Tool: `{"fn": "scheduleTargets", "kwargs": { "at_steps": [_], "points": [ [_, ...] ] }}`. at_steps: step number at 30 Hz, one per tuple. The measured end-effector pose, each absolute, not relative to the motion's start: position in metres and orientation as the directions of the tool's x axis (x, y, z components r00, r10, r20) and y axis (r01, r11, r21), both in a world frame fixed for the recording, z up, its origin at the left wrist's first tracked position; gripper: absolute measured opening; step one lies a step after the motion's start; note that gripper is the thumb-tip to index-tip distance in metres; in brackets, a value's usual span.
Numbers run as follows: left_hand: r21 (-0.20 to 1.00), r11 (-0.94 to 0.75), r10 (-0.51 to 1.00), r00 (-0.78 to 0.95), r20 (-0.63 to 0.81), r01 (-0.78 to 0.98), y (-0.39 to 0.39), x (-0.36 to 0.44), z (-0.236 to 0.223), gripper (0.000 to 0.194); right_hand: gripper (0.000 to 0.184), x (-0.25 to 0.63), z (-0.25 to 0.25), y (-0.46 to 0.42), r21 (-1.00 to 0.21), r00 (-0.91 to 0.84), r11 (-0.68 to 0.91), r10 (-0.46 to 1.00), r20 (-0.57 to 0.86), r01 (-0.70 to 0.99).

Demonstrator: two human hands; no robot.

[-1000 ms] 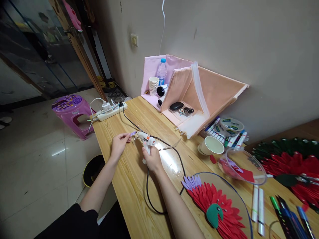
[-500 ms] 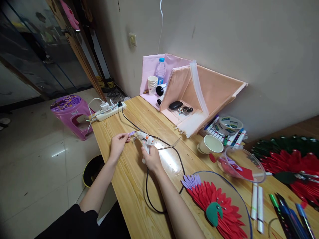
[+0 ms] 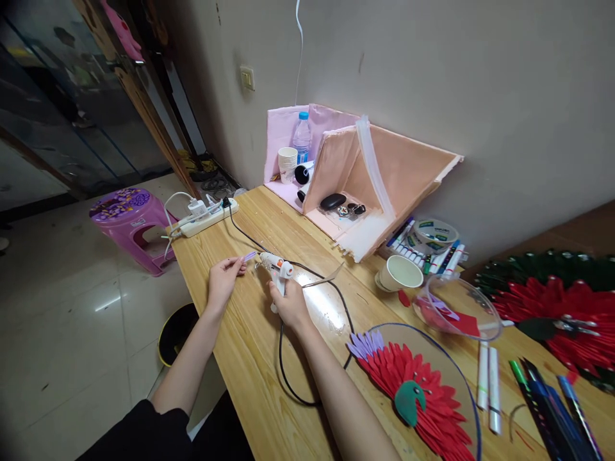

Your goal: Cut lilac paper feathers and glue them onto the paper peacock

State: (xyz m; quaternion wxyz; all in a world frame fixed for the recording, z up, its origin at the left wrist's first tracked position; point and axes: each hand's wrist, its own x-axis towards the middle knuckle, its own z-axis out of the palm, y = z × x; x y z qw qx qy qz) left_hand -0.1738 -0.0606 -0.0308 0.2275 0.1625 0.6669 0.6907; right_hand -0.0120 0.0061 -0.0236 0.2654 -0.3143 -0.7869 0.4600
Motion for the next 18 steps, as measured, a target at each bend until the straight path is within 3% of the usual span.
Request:
{"fn": "scheduleTargets", "kwargs": {
  "at_steps": [6, 10, 14, 18],
  "points": [
    [0.993, -0.053, 0.536, -0.842, -0.062, -0.107, -0.067, -0.171, -0.018, 0.033, 0.035, -0.031, -0.013, 0.026, -0.837, -0.547, 0.44, 0.81, 0.213, 0.326],
    [0.993, -0.09, 0.572, -0.82, -0.013, -0.078, -0.075, -0.158, 0.003, 0.031, 0.021, -0.049, -0.012, 0.046, -0.747, -0.51, 0.51, 0.818, 0.267, 0.427],
    [0.993, -0.118, 0.646, -0.761, 0.06, -0.021, -0.081, -0.138, 0.025, 0.027, 0.016, -0.061, -0.015, 0.052, -0.662, -0.498, 0.524, 0.829, 0.254, 0.535],
    [0.99, -0.138, 0.727, -0.682, 0.083, -0.028, -0.082, -0.12, 0.039, 0.022, 0.023, -0.057, -0.007, 0.044, -0.596, -0.509, 0.534, 0.829, 0.232, 0.6]
  ]
}}
